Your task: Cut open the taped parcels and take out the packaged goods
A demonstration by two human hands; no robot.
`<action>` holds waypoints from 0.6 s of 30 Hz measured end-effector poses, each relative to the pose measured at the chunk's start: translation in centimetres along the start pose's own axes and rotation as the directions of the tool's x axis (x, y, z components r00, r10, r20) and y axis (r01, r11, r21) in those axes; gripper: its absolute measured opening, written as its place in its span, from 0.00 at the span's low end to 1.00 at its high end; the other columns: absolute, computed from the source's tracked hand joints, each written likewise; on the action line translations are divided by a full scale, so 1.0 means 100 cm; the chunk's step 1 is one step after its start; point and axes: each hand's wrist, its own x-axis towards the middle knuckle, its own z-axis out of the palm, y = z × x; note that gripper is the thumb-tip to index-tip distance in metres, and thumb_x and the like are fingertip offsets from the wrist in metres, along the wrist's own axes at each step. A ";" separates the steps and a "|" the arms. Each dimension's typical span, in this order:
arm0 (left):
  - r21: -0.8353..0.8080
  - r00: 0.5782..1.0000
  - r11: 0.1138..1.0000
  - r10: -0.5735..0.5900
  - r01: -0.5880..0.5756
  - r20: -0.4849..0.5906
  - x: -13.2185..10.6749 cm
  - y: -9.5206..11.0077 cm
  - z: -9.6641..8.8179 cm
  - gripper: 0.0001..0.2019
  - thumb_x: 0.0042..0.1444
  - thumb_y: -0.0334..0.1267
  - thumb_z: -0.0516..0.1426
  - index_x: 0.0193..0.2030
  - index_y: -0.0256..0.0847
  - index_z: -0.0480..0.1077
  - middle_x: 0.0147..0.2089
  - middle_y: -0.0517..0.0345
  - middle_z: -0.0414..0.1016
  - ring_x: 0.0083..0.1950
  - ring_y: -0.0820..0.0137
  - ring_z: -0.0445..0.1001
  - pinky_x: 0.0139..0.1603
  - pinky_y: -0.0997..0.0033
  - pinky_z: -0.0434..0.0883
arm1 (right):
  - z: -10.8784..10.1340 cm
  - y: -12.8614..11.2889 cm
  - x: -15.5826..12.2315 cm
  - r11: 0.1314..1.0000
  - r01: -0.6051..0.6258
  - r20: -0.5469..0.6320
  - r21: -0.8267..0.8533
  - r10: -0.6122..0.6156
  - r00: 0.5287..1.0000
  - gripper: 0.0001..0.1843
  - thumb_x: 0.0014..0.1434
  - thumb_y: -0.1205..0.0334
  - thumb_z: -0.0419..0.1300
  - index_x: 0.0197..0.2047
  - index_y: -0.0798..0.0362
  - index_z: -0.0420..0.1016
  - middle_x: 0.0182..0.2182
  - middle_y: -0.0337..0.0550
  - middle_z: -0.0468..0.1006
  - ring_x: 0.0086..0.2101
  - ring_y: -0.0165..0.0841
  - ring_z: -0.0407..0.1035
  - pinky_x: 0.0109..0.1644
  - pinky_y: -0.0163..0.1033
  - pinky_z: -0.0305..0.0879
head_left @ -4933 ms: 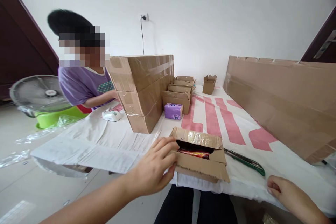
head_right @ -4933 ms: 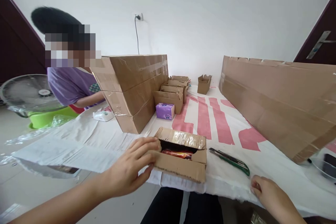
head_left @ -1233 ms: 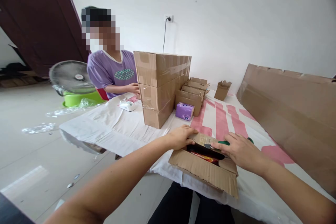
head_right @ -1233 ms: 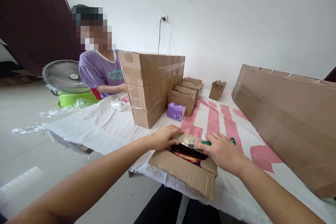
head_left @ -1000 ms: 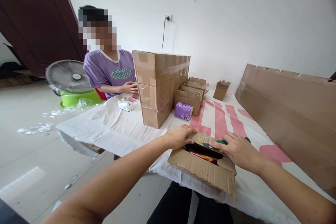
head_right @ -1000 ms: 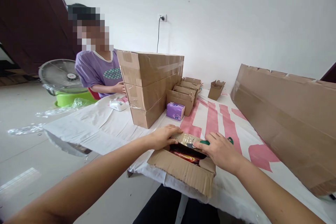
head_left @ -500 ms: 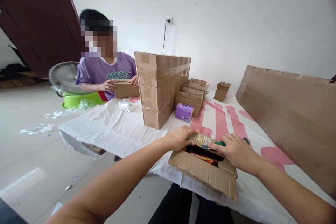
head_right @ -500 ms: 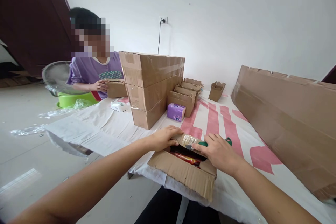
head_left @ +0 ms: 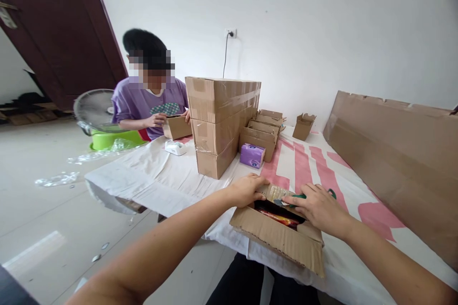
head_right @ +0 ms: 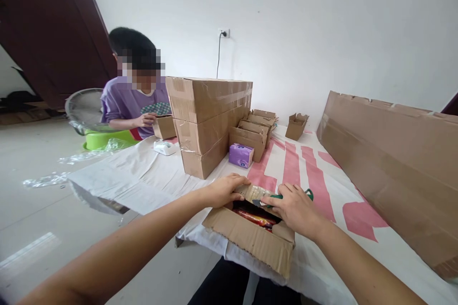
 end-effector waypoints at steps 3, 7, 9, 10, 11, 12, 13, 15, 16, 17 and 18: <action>0.006 1.000 1.000 -0.009 0.009 0.006 0.001 -0.001 0.001 0.23 0.57 0.39 0.62 0.59 0.43 0.67 0.58 0.49 0.73 0.62 0.58 0.68 0.61 0.60 0.66 | 0.000 0.000 0.002 1.000 -0.008 0.007 0.003 0.008 1.000 0.19 0.63 0.64 0.60 0.54 0.33 0.74 0.34 0.41 0.69 0.36 0.35 0.65 0.39 0.39 0.58; 0.002 1.000 1.000 -0.014 0.014 0.010 0.001 -0.002 0.001 0.23 0.56 0.39 0.62 0.59 0.43 0.67 0.59 0.49 0.73 0.62 0.57 0.68 0.61 0.60 0.66 | 0.001 0.000 0.004 1.000 -0.017 0.033 0.006 0.017 0.999 0.21 0.62 0.65 0.61 0.55 0.32 0.74 0.34 0.41 0.68 0.36 0.35 0.64 0.40 0.39 0.58; -0.001 1.000 1.000 -0.011 0.011 0.003 0.002 -0.002 0.001 0.23 0.56 0.39 0.62 0.59 0.44 0.67 0.58 0.50 0.73 0.62 0.58 0.68 0.61 0.60 0.66 | 0.002 0.000 0.004 1.000 -0.025 0.037 0.007 0.025 0.999 0.21 0.62 0.64 0.61 0.55 0.31 0.74 0.34 0.41 0.68 0.36 0.36 0.64 0.39 0.39 0.57; -0.001 1.000 1.000 -0.013 0.013 0.001 0.002 -0.002 0.001 0.23 0.56 0.40 0.62 0.59 0.44 0.66 0.59 0.50 0.73 0.62 0.58 0.68 0.61 0.60 0.66 | 0.002 0.001 0.005 1.000 -0.027 0.036 0.012 0.027 0.999 0.21 0.63 0.64 0.61 0.55 0.31 0.74 0.34 0.41 0.68 0.36 0.36 0.64 0.39 0.39 0.57; -0.002 1.000 1.000 -0.017 0.017 0.000 0.002 -0.002 0.001 0.23 0.56 0.40 0.62 0.59 0.44 0.66 0.59 0.50 0.73 0.62 0.58 0.68 0.61 0.60 0.66 | 0.002 0.001 0.005 0.999 -0.028 0.032 0.016 0.027 0.999 0.21 0.63 0.63 0.61 0.56 0.31 0.73 0.34 0.41 0.68 0.36 0.36 0.64 0.39 0.39 0.57; -0.004 1.000 1.000 -0.022 0.022 0.001 0.002 -0.002 0.001 0.23 0.57 0.40 0.62 0.59 0.44 0.66 0.59 0.50 0.73 0.62 0.58 0.68 0.61 0.60 0.66 | 0.003 0.001 0.006 0.999 -0.029 0.027 0.019 0.029 0.999 0.21 0.63 0.63 0.60 0.56 0.31 0.73 0.34 0.42 0.69 0.36 0.36 0.64 0.40 0.40 0.58; -0.005 1.000 1.000 -0.025 0.025 0.002 0.001 -0.001 0.000 0.23 0.57 0.40 0.62 0.59 0.44 0.66 0.59 0.49 0.73 0.62 0.58 0.68 0.61 0.60 0.66 | 0.003 0.001 0.006 0.999 -0.032 0.022 0.019 0.031 0.999 0.20 0.64 0.63 0.60 0.56 0.31 0.73 0.34 0.42 0.69 0.36 0.36 0.64 0.40 0.40 0.58; -0.004 1.000 1.000 -0.029 0.030 0.007 0.001 0.000 0.000 0.23 0.57 0.39 0.62 0.59 0.42 0.66 0.58 0.48 0.73 0.62 0.58 0.68 0.61 0.60 0.66 | 0.004 0.000 0.006 0.999 -0.041 0.014 0.013 0.041 0.999 0.20 0.64 0.62 0.60 0.56 0.31 0.73 0.34 0.42 0.69 0.36 0.36 0.65 0.39 0.39 0.57; -0.002 1.000 1.000 -0.031 0.031 0.008 0.001 0.000 -0.001 0.23 0.56 0.39 0.62 0.59 0.41 0.66 0.58 0.47 0.73 0.62 0.58 0.68 0.61 0.60 0.66 | 0.004 0.000 0.007 0.999 -0.048 0.009 0.012 0.048 0.999 0.19 0.64 0.62 0.60 0.55 0.31 0.74 0.34 0.42 0.69 0.36 0.36 0.64 0.39 0.39 0.57; 0.000 0.999 0.999 -0.032 0.032 0.007 0.001 0.001 -0.001 0.23 0.56 0.39 0.62 0.59 0.41 0.66 0.58 0.47 0.73 0.62 0.58 0.68 0.61 0.60 0.66 | 0.004 -0.001 0.007 0.998 -0.054 0.003 0.012 0.054 0.999 0.19 0.64 0.62 0.60 0.55 0.31 0.74 0.33 0.42 0.69 0.35 0.35 0.64 0.39 0.39 0.57; 0.002 0.999 0.999 -0.034 0.034 0.006 0.001 0.001 -0.002 0.23 0.56 0.39 0.62 0.59 0.41 0.66 0.58 0.47 0.73 0.62 0.57 0.68 0.61 0.60 0.66 | 0.004 -0.002 0.008 0.998 -0.059 -0.003 0.014 0.059 0.998 0.19 0.64 0.61 0.60 0.55 0.31 0.74 0.33 0.41 0.69 0.35 0.35 0.64 0.39 0.39 0.58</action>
